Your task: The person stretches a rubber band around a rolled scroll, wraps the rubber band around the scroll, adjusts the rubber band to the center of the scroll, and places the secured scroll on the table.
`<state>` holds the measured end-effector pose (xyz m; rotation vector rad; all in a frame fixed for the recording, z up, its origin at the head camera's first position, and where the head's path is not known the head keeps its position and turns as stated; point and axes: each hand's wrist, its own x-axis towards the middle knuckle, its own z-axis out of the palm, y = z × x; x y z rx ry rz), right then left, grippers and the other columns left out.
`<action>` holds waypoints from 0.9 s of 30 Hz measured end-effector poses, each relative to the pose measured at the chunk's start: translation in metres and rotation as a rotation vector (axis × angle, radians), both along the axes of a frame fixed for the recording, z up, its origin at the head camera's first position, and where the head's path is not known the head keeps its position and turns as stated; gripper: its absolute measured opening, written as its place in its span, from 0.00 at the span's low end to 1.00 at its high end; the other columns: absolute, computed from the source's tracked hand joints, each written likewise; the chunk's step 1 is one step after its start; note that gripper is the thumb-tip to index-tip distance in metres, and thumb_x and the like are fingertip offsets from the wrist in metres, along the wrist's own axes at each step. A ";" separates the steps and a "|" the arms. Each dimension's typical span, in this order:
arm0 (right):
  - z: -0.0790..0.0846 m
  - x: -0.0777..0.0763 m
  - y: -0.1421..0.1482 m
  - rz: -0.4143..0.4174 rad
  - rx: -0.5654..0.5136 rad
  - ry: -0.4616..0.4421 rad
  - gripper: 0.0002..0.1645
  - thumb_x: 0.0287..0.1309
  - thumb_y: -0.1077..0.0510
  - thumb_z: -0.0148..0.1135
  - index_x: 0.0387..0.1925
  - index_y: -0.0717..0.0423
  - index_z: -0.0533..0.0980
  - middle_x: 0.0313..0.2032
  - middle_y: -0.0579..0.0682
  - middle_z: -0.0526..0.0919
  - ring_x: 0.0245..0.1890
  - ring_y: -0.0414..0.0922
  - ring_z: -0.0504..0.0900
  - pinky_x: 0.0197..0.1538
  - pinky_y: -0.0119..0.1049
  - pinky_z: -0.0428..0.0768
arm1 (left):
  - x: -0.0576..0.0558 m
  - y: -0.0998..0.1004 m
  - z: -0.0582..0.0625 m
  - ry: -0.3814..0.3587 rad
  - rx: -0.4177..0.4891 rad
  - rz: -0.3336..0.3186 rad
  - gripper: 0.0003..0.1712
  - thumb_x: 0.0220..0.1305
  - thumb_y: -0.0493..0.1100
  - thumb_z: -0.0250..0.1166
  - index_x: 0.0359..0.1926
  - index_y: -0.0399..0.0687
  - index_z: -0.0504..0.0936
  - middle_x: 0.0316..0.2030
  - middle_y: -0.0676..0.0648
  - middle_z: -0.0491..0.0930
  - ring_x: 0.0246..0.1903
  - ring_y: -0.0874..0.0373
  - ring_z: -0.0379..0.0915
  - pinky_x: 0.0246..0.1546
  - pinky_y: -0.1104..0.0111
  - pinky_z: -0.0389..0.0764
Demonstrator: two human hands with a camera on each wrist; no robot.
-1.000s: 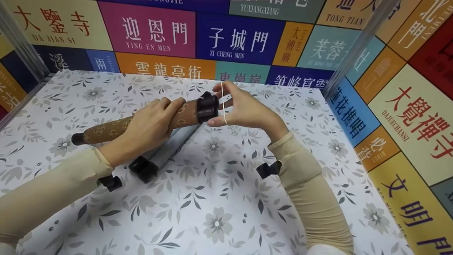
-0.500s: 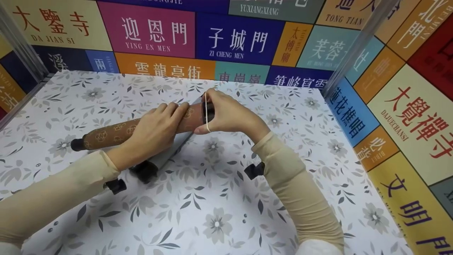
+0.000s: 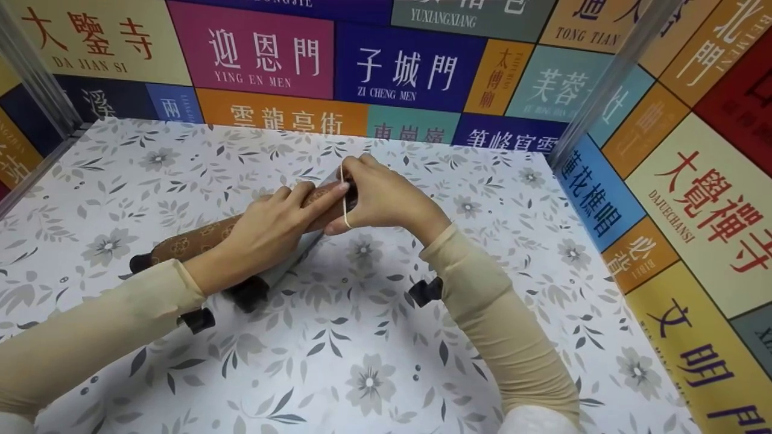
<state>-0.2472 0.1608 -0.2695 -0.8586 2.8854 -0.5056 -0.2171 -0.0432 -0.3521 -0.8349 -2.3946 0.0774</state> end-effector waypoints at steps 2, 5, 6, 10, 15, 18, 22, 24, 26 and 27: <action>0.001 0.002 -0.001 -0.001 -0.002 -0.005 0.51 0.25 0.27 0.73 0.52 0.46 0.68 0.50 0.47 0.72 0.49 0.46 0.72 0.58 0.47 0.71 | 0.000 0.000 0.000 -0.001 -0.009 0.006 0.60 0.56 0.34 0.61 0.71 0.75 0.28 0.61 0.38 0.65 0.30 0.49 0.74 0.20 0.63 0.78; 0.001 0.002 -0.003 0.000 -0.007 0.001 0.49 0.27 0.29 0.74 0.52 0.47 0.69 0.51 0.47 0.72 0.49 0.47 0.72 0.58 0.47 0.71 | 0.000 0.001 0.000 -0.011 -0.010 0.010 0.61 0.56 0.36 0.62 0.72 0.74 0.27 0.61 0.38 0.65 0.30 0.50 0.74 0.21 0.63 0.78; 0.000 0.002 -0.003 -0.001 -0.004 0.003 0.48 0.27 0.30 0.75 0.51 0.47 0.69 0.50 0.47 0.73 0.48 0.46 0.72 0.57 0.46 0.71 | 0.000 0.001 -0.001 -0.019 -0.008 0.009 0.61 0.55 0.36 0.63 0.72 0.74 0.28 0.60 0.39 0.66 0.31 0.50 0.74 0.21 0.63 0.78; -0.002 0.001 -0.003 0.022 -0.008 -0.013 0.45 0.29 0.34 0.76 0.49 0.49 0.71 0.46 0.46 0.77 0.45 0.45 0.74 0.54 0.43 0.72 | 0.001 -0.001 -0.002 -0.058 -0.006 0.003 0.61 0.53 0.35 0.63 0.73 0.72 0.30 0.53 0.40 0.71 0.31 0.50 0.74 0.21 0.64 0.77; -0.005 -0.002 -0.002 0.039 -0.100 -0.035 0.42 0.28 0.34 0.77 0.47 0.48 0.74 0.44 0.43 0.80 0.45 0.44 0.76 0.54 0.41 0.72 | 0.002 -0.003 0.000 -0.108 0.064 0.010 0.59 0.49 0.35 0.62 0.73 0.72 0.37 0.47 0.43 0.73 0.29 0.51 0.73 0.19 0.64 0.76; -0.008 -0.005 0.000 0.023 -0.213 -0.036 0.42 0.28 0.34 0.77 0.49 0.46 0.74 0.48 0.42 0.79 0.49 0.42 0.75 0.59 0.42 0.70 | 0.002 -0.003 0.003 -0.142 0.141 0.020 0.57 0.50 0.37 0.63 0.72 0.75 0.41 0.45 0.45 0.73 0.25 0.52 0.70 0.16 0.63 0.74; -0.017 -0.007 0.004 -0.012 -0.417 -0.086 0.43 0.33 0.41 0.78 0.54 0.45 0.73 0.55 0.45 0.76 0.52 0.42 0.72 0.60 0.40 0.67 | 0.003 -0.002 0.008 -0.187 0.224 0.024 0.48 0.58 0.44 0.61 0.71 0.77 0.45 0.42 0.46 0.73 0.21 0.53 0.68 0.15 0.63 0.73; -0.022 -0.007 0.005 -0.033 -0.518 -0.126 0.44 0.35 0.47 0.79 0.58 0.45 0.70 0.57 0.47 0.74 0.51 0.44 0.71 0.56 0.37 0.69 | 0.003 -0.002 0.010 -0.203 0.256 0.023 0.42 0.63 0.49 0.58 0.71 0.78 0.46 0.41 0.46 0.73 0.20 0.52 0.69 0.15 0.62 0.73; -0.026 -0.006 0.005 -0.043 -0.610 -0.163 0.48 0.36 0.53 0.79 0.62 0.45 0.66 0.58 0.49 0.71 0.49 0.45 0.71 0.50 0.36 0.73 | 0.003 -0.003 0.013 -0.211 0.289 0.025 0.37 0.66 0.53 0.55 0.70 0.79 0.48 0.40 0.46 0.73 0.21 0.51 0.71 0.16 0.61 0.74; -0.026 -0.004 0.005 -0.045 -0.644 -0.174 0.51 0.36 0.55 0.78 0.64 0.45 0.64 0.58 0.51 0.70 0.48 0.46 0.71 0.48 0.34 0.74 | 0.003 -0.004 0.014 -0.214 0.309 0.027 0.36 0.66 0.55 0.54 0.70 0.80 0.49 0.39 0.46 0.74 0.21 0.51 0.72 0.16 0.60 0.74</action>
